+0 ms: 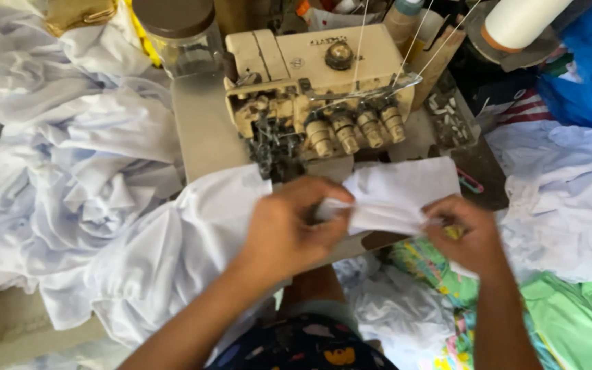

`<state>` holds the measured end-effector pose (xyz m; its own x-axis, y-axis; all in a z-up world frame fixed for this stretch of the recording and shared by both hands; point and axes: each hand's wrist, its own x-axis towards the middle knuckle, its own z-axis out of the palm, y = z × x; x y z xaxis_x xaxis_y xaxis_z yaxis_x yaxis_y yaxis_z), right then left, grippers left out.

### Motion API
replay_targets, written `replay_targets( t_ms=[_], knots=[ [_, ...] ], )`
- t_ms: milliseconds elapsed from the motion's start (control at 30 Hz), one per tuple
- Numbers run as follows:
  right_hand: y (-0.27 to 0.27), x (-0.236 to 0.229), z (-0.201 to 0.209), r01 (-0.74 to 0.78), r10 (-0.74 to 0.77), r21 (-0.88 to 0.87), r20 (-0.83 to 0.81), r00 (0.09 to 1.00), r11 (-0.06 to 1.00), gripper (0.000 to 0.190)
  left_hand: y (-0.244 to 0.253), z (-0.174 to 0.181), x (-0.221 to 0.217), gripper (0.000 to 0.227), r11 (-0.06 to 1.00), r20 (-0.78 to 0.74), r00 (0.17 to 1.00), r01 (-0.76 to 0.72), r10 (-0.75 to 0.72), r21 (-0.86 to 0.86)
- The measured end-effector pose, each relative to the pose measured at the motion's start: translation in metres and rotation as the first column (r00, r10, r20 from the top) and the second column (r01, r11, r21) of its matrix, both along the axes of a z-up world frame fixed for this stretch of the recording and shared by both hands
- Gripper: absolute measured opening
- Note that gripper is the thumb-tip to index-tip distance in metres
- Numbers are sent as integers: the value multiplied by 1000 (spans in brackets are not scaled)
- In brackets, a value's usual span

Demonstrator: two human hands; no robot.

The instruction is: Preparing and stacking white fabric pieces on a sewing table

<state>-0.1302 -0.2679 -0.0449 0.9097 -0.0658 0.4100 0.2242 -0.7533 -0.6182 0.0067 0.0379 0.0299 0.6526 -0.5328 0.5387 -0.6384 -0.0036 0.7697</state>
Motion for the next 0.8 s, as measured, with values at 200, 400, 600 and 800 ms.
replay_targets(
  t_ms=[200, 400, 600, 800],
  knots=[
    [162, 2, -27, -34, 190, 514, -254, 948, 857, 44, 72, 32, 43, 22, 956, -4, 994, -108, 113, 272],
    [219, 19, -55, 156, 254, 717, -429, 867, 679, 80, 75, -2, 70, 36, 879, 85, 966, -259, 246, 400],
    [220, 15, -74, 211, 254, 710, -489, 835, 672, 17, 76, -10, 57, 40, 888, 356, 887, -391, 294, 241],
    [224, -2, -79, 107, 352, 746, -430, 831, 657, 15, 77, -19, 24, 17, 850, 652, 741, -440, 161, 291]
  ],
)
